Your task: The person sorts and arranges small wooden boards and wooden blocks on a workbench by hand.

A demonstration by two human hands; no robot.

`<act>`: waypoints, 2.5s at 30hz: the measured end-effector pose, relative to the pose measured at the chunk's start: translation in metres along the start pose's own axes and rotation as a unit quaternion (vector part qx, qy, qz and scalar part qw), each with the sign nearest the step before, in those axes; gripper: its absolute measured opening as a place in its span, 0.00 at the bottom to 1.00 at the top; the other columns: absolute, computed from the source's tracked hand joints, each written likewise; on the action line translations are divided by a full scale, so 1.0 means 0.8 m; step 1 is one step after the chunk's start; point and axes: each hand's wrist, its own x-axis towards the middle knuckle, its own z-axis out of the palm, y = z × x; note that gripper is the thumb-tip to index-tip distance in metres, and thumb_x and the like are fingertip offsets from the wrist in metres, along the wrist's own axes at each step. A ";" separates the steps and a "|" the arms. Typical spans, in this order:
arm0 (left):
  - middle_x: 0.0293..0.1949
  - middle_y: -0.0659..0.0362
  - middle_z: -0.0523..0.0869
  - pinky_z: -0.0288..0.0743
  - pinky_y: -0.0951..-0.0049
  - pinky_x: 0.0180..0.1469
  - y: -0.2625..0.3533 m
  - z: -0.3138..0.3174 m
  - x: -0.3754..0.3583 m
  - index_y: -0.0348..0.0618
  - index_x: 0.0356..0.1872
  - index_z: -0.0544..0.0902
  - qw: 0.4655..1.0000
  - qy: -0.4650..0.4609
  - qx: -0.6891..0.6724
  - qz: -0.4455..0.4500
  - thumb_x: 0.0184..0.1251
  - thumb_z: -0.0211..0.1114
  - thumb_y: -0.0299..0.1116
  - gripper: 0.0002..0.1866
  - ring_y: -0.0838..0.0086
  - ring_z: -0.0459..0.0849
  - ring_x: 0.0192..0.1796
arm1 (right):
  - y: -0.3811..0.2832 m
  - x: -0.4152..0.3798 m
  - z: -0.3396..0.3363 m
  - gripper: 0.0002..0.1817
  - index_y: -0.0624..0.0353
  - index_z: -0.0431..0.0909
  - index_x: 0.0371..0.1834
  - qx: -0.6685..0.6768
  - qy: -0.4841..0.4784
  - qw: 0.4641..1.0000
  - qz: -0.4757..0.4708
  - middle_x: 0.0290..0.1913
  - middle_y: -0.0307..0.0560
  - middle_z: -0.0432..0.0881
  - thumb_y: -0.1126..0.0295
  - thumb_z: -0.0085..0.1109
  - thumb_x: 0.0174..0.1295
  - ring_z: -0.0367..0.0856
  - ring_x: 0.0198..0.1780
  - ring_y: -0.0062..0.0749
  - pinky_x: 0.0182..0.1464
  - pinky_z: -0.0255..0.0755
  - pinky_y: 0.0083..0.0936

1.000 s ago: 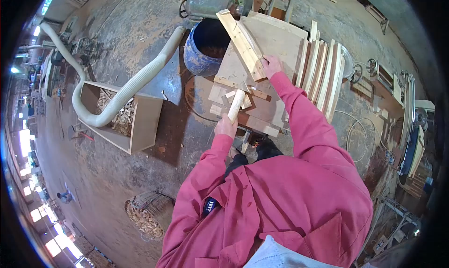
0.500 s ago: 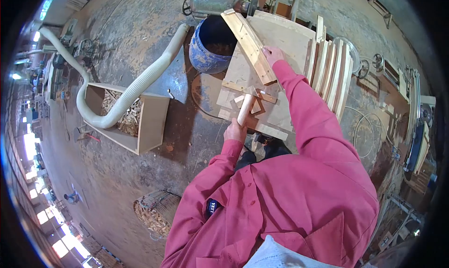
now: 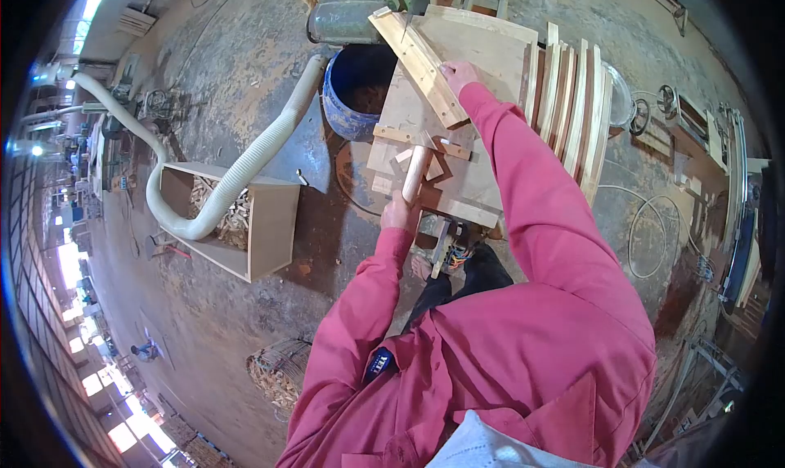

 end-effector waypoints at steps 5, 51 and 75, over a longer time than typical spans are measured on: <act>0.37 0.35 0.87 0.78 0.44 0.46 0.012 -0.003 0.002 0.36 0.43 0.77 1.000 0.006 0.000 -0.026 0.66 0.68 0.51 0.24 0.38 0.86 0.44 | 0.015 0.010 -0.015 0.16 0.57 0.88 0.46 -0.052 0.076 0.993 0.074 0.44 0.61 0.87 0.58 0.62 0.65 0.86 0.47 0.54 0.52 0.79 0.41; 0.34 0.36 0.87 0.78 0.43 0.43 0.014 0.000 0.013 0.37 0.45 0.77 1.000 0.012 -0.002 -0.027 0.65 0.69 0.50 0.24 0.38 0.86 0.42 | 0.022 0.043 0.002 0.13 0.49 0.89 0.47 -0.086 0.076 0.993 0.001 0.44 0.60 0.87 0.61 0.58 0.66 0.86 0.49 0.52 0.52 0.78 0.42; 0.36 0.39 0.88 0.81 0.44 0.42 -0.056 -0.018 -0.087 0.40 0.45 0.74 0.998 -0.041 -0.020 -0.030 0.65 0.68 0.45 0.20 0.41 0.88 0.40 | -0.025 -0.082 0.041 0.20 0.58 0.86 0.54 -0.093 0.030 0.995 -0.020 0.51 0.59 0.86 0.55 0.60 0.68 0.83 0.55 0.52 0.61 0.74 0.40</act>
